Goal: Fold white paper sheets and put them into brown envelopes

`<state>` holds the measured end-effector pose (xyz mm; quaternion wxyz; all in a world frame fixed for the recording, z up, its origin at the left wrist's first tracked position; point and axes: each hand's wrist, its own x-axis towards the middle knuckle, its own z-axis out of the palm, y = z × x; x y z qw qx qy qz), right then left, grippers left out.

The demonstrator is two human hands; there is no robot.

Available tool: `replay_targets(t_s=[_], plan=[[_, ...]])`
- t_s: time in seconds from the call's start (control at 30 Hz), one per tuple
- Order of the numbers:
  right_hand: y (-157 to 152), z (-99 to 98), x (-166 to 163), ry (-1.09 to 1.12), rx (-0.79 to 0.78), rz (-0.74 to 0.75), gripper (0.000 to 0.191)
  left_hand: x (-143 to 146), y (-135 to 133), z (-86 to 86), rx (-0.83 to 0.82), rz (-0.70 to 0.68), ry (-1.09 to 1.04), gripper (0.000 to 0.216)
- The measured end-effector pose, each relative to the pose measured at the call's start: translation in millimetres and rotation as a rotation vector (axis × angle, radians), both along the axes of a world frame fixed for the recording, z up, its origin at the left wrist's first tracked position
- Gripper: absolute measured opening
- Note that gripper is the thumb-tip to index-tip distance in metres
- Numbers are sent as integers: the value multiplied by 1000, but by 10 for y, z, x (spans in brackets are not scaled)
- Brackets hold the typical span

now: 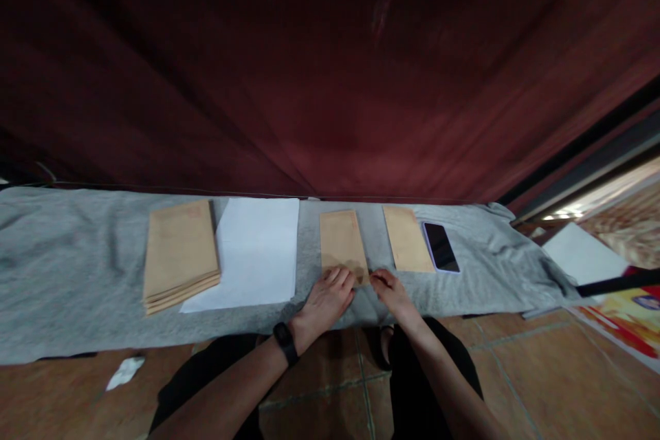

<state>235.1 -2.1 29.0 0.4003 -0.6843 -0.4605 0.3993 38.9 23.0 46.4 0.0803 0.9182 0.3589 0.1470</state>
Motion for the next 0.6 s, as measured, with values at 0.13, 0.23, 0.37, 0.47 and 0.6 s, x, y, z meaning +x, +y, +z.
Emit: replay_targets(t_s=[0.13, 0.23, 0.37, 0.47, 0.6], plan=[[0, 117, -54, 350, -21, -32, 34, 74, -6, 80, 14, 99, 54, 23], [25, 234, -132, 546, 64, -34, 37, 81, 31, 165, 9, 135, 15, 22], [79, 274, -190, 650, 40, -12, 44, 24, 148, 312, -82, 277, -323, 11], [94, 242, -229, 669, -73, 4, 49, 7, 221, 382, -303, 436, -763, 13], [90, 241, -324, 788, -142, 135, 50, 88, 203, 391, -595, 499, -1177, 27]])
